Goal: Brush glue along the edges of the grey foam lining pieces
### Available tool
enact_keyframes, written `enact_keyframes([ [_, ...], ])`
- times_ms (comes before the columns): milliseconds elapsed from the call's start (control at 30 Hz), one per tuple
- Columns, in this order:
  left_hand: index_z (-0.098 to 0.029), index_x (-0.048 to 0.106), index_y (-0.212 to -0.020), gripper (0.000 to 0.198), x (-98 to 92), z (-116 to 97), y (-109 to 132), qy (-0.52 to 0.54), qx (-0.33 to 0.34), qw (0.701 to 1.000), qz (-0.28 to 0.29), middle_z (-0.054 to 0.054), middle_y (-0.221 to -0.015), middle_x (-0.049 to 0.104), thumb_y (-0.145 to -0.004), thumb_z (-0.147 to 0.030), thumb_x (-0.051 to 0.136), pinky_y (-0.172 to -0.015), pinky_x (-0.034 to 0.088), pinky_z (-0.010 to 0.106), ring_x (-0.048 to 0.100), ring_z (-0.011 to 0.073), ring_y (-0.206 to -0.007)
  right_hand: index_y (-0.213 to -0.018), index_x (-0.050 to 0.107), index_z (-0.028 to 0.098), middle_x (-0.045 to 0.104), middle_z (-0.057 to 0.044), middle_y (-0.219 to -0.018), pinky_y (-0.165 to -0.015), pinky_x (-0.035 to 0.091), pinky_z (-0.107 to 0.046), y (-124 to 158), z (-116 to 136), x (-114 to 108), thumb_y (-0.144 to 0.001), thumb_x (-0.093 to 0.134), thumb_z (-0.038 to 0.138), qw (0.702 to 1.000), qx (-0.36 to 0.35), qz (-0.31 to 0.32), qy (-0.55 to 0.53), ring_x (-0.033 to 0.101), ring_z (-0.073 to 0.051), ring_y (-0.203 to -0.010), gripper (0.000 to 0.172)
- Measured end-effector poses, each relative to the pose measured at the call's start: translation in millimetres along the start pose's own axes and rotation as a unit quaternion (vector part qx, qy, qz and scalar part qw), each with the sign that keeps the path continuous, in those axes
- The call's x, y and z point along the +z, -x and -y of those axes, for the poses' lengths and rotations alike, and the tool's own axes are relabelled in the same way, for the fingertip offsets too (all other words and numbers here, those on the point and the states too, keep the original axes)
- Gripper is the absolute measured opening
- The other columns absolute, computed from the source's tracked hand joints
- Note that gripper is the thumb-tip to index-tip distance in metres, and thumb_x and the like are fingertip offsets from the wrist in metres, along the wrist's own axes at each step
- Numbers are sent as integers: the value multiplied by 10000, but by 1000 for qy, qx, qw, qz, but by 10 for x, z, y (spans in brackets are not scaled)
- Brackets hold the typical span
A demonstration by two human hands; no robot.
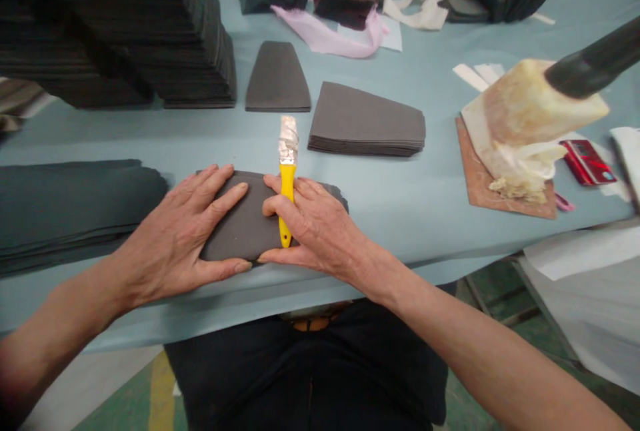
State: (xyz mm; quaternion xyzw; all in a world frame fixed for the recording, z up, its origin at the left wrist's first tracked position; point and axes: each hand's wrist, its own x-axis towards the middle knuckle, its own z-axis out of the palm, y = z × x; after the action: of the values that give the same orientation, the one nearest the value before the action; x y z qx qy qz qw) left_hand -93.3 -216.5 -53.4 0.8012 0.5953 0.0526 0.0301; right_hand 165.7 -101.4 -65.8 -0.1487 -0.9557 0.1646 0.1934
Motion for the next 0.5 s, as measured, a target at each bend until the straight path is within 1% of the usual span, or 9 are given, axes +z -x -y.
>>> enact_keyframes([
  [167, -166, 354, -1708, 1045, -2, 30, -3, 7, 4, 1000, 9, 286, -1816, 236, -952, -876, 482, -1382, 290, 684, 276, 501, -1692, -1253, 606, 207, 552, -263, -1659, -1174, 525, -626, 14, -49, 4, -970, 751, 634, 1000, -11, -1, -3, 582, -389, -1497, 533],
  [233, -162, 351, -1710, 1071, -19, 32, -3, 4, 0, 1000, 17, 287, -1819, 230, -935, -882, 522, -1375, 288, 709, 271, 511, -1691, -1256, 603, 202, 553, -269, -1654, -1191, 518, -609, 22, -81, 5, -969, 735, 664, 1000, -28, -4, 1, 587, -386, -1494, 560],
  [300, -182, 312, -1727, 1139, -46, 26, 8, -3, -10, 1000, 23, 272, -1828, 222, -885, -889, 611, -1360, 280, 754, 252, 522, -1695, -1270, 597, 187, 555, -284, -1644, -1219, 492, -604, 35, -112, -4, -933, 758, 702, 999, -39, -9, 9, 586, -398, -1491, 636],
  [367, -207, 261, -1744, 1209, -86, 10, 28, -13, -19, 999, 34, 253, -1840, 200, -833, -867, 705, -1339, 282, 797, 223, 532, -1701, -1290, 592, 176, 540, -301, -1650, -1230, 464, -624, 55, -130, -28, -860, 808, 750, 999, -34, -11, 18, 579, -430, -1486, 749],
  [433, -210, 242, -1746, 1219, -135, -9, 42, -24, -21, 998, 53, 247, -1846, 184, -818, -797, 771, -1324, 306, 809, 203, 531, -1707, -1302, 591, 172, 506, -314, -1675, -1200, 465, -643, 74, -134, -67, -786, 871, 760, 999, -19, -3, 29, 579, -465, -1463, 832],
  [500, -199, 232, -1744, 1188, -183, -17, 41, -34, -25, 996, 73, 250, -1846, 177, -831, -706, 798, -1317, 333, 801, 194, 523, -1712, -1303, 590, 173, 476, -316, -1698, -1148, 491, -631, 83, -131, -119, -752, 926, 710, 999, -7, 14, 41, 588, -477, -1430, 840],
])
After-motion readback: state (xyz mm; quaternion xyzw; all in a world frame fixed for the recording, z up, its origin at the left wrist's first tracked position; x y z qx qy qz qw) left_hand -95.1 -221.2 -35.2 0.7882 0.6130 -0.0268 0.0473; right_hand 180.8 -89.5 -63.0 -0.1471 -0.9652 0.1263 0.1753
